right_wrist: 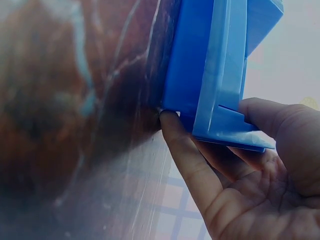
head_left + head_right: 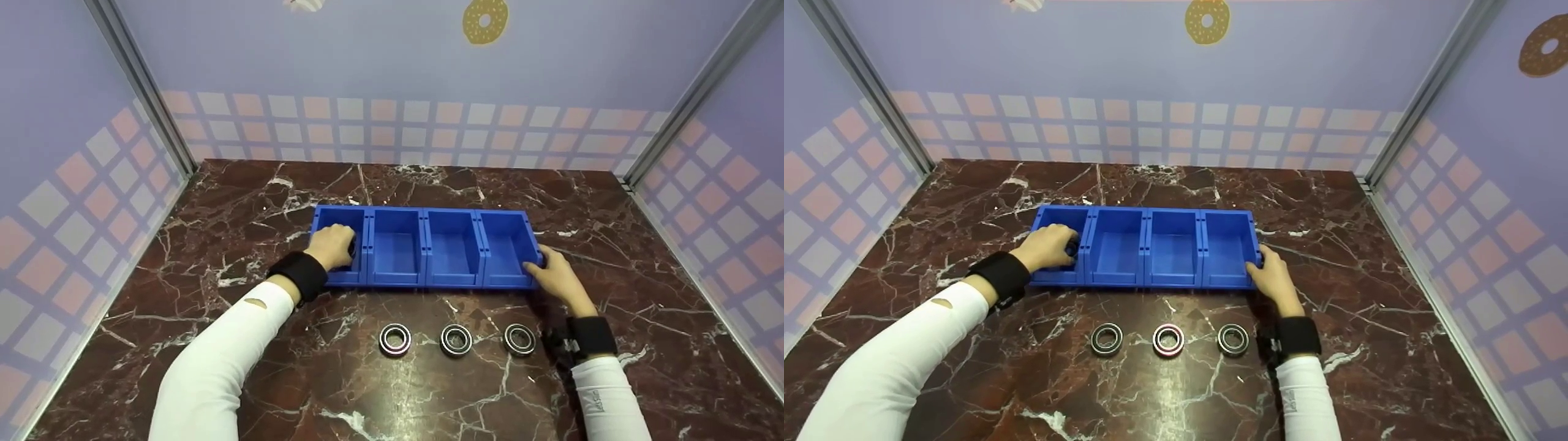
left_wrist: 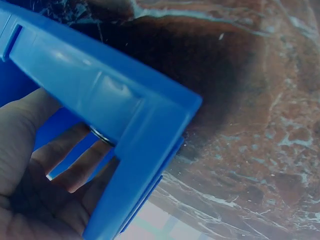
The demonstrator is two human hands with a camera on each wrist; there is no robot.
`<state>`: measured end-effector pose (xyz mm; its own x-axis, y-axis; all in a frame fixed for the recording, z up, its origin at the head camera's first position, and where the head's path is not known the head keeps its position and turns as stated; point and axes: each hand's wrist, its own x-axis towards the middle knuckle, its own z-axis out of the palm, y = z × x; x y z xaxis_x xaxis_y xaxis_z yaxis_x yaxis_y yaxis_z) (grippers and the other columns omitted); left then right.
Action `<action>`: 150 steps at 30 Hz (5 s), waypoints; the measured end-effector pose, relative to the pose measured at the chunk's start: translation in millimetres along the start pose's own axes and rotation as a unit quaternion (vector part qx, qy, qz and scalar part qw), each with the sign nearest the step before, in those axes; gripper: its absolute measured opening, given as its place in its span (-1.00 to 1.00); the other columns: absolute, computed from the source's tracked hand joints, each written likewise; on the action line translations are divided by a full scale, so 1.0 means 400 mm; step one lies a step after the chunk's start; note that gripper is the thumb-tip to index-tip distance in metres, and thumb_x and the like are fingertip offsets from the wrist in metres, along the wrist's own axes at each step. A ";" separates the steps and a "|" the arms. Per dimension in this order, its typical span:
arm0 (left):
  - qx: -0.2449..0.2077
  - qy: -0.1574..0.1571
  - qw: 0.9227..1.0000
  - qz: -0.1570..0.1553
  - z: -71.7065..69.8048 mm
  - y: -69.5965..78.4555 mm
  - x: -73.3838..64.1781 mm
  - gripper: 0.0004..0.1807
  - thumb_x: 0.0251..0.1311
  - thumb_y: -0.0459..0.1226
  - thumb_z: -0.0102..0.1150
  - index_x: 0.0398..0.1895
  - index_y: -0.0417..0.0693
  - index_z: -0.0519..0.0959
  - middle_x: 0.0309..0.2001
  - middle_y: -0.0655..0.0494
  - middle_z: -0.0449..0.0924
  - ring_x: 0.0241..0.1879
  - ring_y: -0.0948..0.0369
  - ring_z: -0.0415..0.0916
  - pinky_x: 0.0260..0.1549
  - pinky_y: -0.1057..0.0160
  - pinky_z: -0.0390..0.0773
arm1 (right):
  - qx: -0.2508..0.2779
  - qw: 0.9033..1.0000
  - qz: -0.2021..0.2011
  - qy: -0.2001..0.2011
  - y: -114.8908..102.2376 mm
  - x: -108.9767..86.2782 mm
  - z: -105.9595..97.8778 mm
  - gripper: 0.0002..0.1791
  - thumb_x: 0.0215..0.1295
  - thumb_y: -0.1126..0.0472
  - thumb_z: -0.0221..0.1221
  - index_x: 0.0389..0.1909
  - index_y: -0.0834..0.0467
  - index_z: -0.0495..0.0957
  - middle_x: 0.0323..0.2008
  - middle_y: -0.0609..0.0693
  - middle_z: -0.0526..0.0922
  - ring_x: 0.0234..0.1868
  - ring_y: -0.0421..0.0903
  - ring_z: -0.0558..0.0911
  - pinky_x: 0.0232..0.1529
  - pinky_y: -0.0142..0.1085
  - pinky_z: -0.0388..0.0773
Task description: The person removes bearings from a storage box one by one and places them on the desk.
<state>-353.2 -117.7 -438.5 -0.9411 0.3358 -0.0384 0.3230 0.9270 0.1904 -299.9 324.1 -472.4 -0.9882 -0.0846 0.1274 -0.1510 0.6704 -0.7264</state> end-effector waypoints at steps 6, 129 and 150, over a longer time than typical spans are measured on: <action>-0.004 -0.012 1.000 -0.001 -0.008 -0.001 0.008 -0.80 -0.04 -0.40 0.42 -0.32 -0.27 0.63 -0.10 -0.32 0.68 -0.06 -0.24 0.66 -0.10 -0.21 0.67 | -0.008 1.000 0.005 -0.001 -0.001 -0.003 -0.001 -0.50 0.41 0.43 0.16 0.28 0.59 0.37 0.07 0.54 0.59 0.07 0.34 0.61 0.21 0.18 0.49; 0.017 0.020 0.998 0.052 -0.178 0.030 -0.044 -0.59 -0.03 -0.33 0.45 -0.03 -0.24 0.73 -0.05 -0.25 0.72 -0.04 -0.20 0.66 -0.03 -0.15 0.64 | -0.010 1.000 0.005 -0.002 -0.014 -0.003 0.000 -0.51 0.40 0.42 0.18 0.25 0.61 0.37 0.06 0.56 0.57 0.07 0.37 0.59 0.21 0.20 0.48; 0.016 0.026 0.997 0.070 -0.191 0.035 -0.092 -0.57 -0.03 -0.35 0.47 -0.02 -0.27 0.72 -0.05 -0.24 0.70 -0.08 -0.17 0.66 -0.09 -0.16 0.67 | -0.001 1.000 0.009 -0.006 -0.015 -0.003 -0.001 -0.51 0.40 0.44 0.15 0.27 0.61 0.37 0.06 0.56 0.58 0.07 0.33 0.60 0.21 0.17 0.49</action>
<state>-321.7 -129.9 -359.5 -0.8904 0.4537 0.0371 0.4535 0.8769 0.1596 -297.9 320.4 -467.9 -0.9911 -0.0813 0.1055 -0.1327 0.6737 -0.7270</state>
